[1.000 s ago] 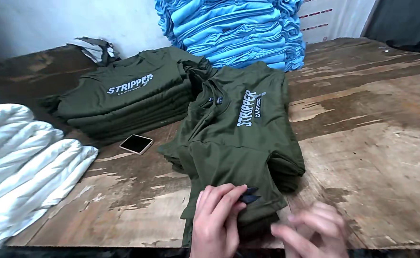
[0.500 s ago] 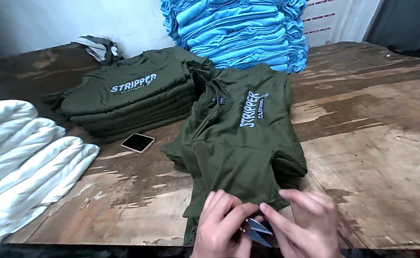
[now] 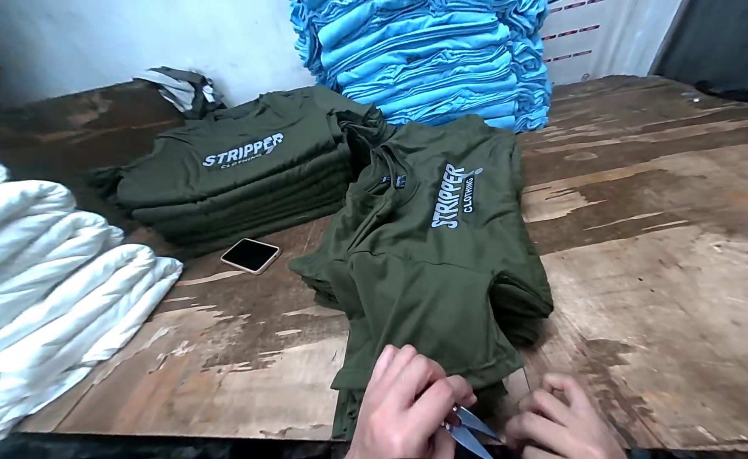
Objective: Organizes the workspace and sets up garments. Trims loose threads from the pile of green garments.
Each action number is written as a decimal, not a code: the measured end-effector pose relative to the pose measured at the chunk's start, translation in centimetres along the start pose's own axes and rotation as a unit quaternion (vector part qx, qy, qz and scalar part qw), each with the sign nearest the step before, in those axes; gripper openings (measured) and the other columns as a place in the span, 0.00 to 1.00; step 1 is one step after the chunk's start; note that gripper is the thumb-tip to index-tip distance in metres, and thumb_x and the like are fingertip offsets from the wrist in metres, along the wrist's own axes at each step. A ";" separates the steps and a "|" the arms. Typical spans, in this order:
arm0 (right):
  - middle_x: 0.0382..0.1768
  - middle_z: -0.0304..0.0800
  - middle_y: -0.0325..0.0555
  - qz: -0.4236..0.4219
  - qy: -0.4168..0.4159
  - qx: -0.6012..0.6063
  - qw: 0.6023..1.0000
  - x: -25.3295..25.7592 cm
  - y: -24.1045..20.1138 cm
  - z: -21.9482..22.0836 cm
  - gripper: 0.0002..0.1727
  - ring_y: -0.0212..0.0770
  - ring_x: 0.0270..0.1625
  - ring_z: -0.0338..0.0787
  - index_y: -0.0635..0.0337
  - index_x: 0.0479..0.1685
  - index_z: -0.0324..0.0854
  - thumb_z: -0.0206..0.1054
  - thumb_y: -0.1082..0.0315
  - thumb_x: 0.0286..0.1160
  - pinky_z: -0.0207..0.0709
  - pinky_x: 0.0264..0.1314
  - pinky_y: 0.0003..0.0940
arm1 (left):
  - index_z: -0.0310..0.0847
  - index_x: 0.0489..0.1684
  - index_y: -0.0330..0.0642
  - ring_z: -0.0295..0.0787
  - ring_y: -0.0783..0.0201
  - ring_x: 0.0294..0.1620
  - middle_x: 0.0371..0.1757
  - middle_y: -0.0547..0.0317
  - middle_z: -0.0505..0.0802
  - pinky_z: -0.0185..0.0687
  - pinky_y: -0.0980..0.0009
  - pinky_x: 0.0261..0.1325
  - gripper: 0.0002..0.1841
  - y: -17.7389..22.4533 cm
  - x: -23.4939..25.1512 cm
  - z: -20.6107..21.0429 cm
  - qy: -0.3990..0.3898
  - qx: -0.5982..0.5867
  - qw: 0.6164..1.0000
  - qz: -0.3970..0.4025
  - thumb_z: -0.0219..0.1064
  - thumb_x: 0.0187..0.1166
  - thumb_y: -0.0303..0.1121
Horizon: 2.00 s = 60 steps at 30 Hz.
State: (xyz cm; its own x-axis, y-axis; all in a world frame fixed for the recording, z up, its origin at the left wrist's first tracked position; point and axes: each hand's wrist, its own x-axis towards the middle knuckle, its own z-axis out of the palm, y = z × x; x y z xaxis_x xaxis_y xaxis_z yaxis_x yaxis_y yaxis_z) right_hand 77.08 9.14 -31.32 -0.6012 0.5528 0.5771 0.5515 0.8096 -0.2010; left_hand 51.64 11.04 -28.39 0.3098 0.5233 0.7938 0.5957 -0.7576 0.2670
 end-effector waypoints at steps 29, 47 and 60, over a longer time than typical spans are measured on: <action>0.60 0.86 0.47 0.261 0.259 0.178 0.913 8.8 -1.8 1.8 0.34 0.33 0.51 0.91 0.65 0.68 0.74 0.69 0.79 0.49 0.90 0.49 0.29 | 0.88 0.51 0.44 0.89 0.68 0.36 0.36 0.60 0.93 0.85 0.75 0.40 0.07 -0.8 5.6 0.2 0.033 -0.309 0.903 -0.298 0.65 0.84 0.30; 0.43 0.92 0.36 0.092 0.274 -0.006 0.957 2.6 -2.6 -0.9 0.09 0.32 0.48 0.87 0.50 0.49 0.91 0.66 0.70 0.80 0.78 0.60 0.27 | 0.91 0.61 0.48 0.89 0.69 0.56 0.54 0.62 0.93 0.89 0.70 0.59 0.21 0.8 2.4 -1.5 -0.032 -0.173 0.973 -0.148 0.81 0.71 0.45; 0.43 0.92 0.37 0.164 0.270 0.171 0.933 2.7 -4.0 -0.8 0.03 0.27 0.52 0.89 0.53 0.44 0.90 0.72 0.66 0.79 0.83 0.57 0.21 | 0.89 0.55 0.55 0.75 0.61 0.47 0.44 0.64 0.89 0.62 0.65 0.57 0.10 1.8 1.6 -0.6 0.064 0.184 0.971 0.141 0.63 0.84 0.35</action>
State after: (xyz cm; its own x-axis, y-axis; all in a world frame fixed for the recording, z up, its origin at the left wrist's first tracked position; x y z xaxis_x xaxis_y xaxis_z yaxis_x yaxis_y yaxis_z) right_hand 73.75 7.23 -28.30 -0.0031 0.6760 0.7369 0.3825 0.6817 -0.6237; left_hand 52.82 10.28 -26.29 0.4183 0.2458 0.8744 0.7325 -0.6605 -0.1647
